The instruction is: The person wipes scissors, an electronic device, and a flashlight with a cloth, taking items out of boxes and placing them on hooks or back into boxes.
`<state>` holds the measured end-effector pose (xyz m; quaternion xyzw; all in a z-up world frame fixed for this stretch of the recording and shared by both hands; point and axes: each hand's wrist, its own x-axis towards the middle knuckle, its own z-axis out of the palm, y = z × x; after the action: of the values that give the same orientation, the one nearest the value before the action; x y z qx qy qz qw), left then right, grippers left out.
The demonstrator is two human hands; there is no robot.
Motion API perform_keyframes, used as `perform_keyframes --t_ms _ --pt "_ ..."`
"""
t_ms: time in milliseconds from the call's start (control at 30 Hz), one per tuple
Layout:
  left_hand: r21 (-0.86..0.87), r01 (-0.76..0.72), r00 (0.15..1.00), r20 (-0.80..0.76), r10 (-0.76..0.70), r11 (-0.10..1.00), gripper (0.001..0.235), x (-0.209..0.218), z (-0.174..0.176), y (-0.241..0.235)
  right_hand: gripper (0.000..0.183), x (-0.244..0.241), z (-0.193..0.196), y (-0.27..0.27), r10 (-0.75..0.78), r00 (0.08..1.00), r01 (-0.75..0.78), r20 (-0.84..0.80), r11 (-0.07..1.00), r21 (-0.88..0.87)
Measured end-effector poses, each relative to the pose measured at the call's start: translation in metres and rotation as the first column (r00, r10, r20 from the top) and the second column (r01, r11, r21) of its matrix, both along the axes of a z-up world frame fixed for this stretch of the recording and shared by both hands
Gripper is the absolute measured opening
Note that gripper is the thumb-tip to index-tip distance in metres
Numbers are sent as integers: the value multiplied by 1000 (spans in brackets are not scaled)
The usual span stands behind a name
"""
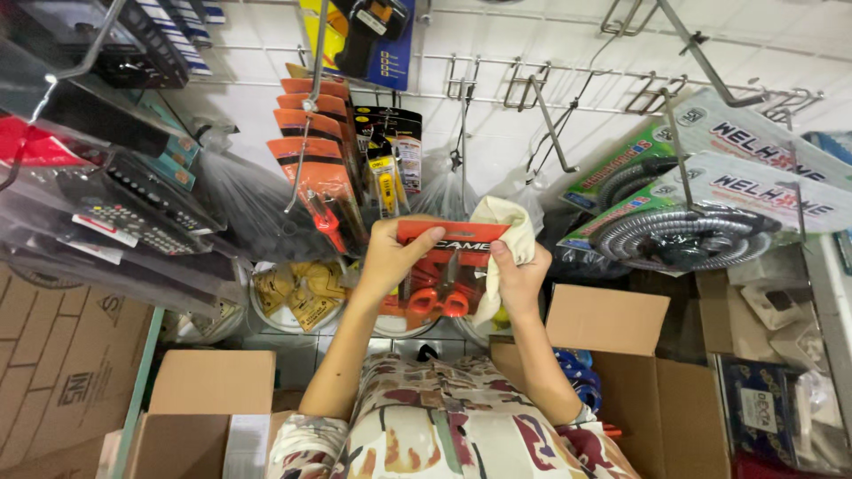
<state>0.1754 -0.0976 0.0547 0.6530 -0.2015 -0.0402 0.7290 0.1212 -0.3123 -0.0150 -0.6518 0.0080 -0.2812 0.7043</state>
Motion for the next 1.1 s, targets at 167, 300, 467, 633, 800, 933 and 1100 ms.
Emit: perform_keyframes --t_ms 167,300,467,633,800,933,1100 --pt "2 -119 987 -108 119 993 23 -5 17 -8 28 2 27 6 -22 999 21 39 999 24" --pt "-21 -162 985 -55 161 986 21 0 30 -14 26 7 40 9 -38 999 37 20 998 55" --pt "-98 -185 981 -77 178 978 18 12 22 -24 25 23 37 6 -52 999 53 -16 996 68" --pt "-152 -192 979 -94 179 970 18 44 2 -36 24 54 32 -3 -51 999 51 -9 998 22" --pt "-298 -271 947 85 308 915 23 83 -1 -56 24 99 38 -2 -62 996 60 60 998 34" --pt "-184 -482 856 112 505 857 28 106 9 -69 26 135 45 4 -58 988 50 141 997 59" --pt "-104 -588 791 130 598 802 31 126 15 -77 25 170 35 -4 -92 983 90 160 996 23"
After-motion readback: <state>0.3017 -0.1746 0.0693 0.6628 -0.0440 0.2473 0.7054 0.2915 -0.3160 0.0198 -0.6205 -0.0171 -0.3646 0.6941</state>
